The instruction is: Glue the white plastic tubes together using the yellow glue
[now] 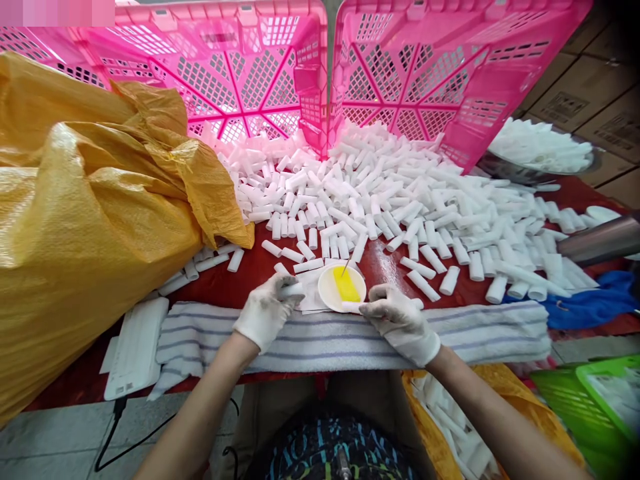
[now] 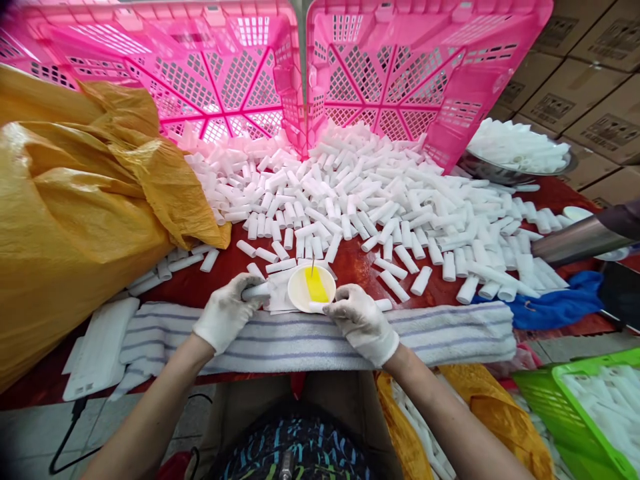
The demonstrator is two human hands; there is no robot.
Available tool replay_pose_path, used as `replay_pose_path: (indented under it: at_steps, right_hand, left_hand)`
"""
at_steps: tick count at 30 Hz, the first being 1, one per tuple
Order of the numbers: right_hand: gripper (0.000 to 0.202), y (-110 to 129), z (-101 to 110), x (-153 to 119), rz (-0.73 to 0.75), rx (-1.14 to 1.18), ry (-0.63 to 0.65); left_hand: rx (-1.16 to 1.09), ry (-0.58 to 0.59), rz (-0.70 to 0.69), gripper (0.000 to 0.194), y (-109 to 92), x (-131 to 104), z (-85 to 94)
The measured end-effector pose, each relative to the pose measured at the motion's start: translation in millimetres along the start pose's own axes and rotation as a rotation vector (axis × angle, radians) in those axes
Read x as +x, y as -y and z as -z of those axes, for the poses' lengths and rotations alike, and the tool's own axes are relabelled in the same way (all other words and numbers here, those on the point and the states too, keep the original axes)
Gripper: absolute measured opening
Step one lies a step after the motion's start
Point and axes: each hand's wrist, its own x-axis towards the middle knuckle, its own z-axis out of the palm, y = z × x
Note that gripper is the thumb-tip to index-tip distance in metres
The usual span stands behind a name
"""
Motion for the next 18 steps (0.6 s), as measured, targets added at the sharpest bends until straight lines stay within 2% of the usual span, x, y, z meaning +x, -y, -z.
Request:
replay_pose_path:
  at_steps: [4,8,11,14,16,18]
  right_hand:
    - [0.033,12.1,8.9,-10.1,-0.088,0.113,-0.074]
    - [0.041,17.9,14.8,-9.4,-0.303,0.27,-0.036]
    - [0.041,18.1,15.6,-7.5,-0.337,0.232,-0.015]
    - [0.033,22.0,17.0,-9.8,-0.203,0.005,-0.016]
    - [0.026,28.3,17.4,-13.4,0.009,-0.235,0.041]
    - [0.028,35.5,15.8,-17.5,0.268,-0.5,0.109]
  left_hand:
    - [-0.262,0.123,0.035,0.027,-26.8,-6.9,-25.3]
    - [-0.283,0.205,-0.061,0.026,-40.3,-10.8,-43.7]
    - [-0.27,0.237,-0.097,0.029,-44.2,-12.1,-45.2]
    - [-0.226,0.307,-0.07,0.03,-51.3,-12.4,-44.1]
    - [-0.182,0.345,0.042,0.038,-59.3,-12.8,-48.3]
    - [-0.164,0.4,0.177,0.052,-69.0,-14.3,-57.6]
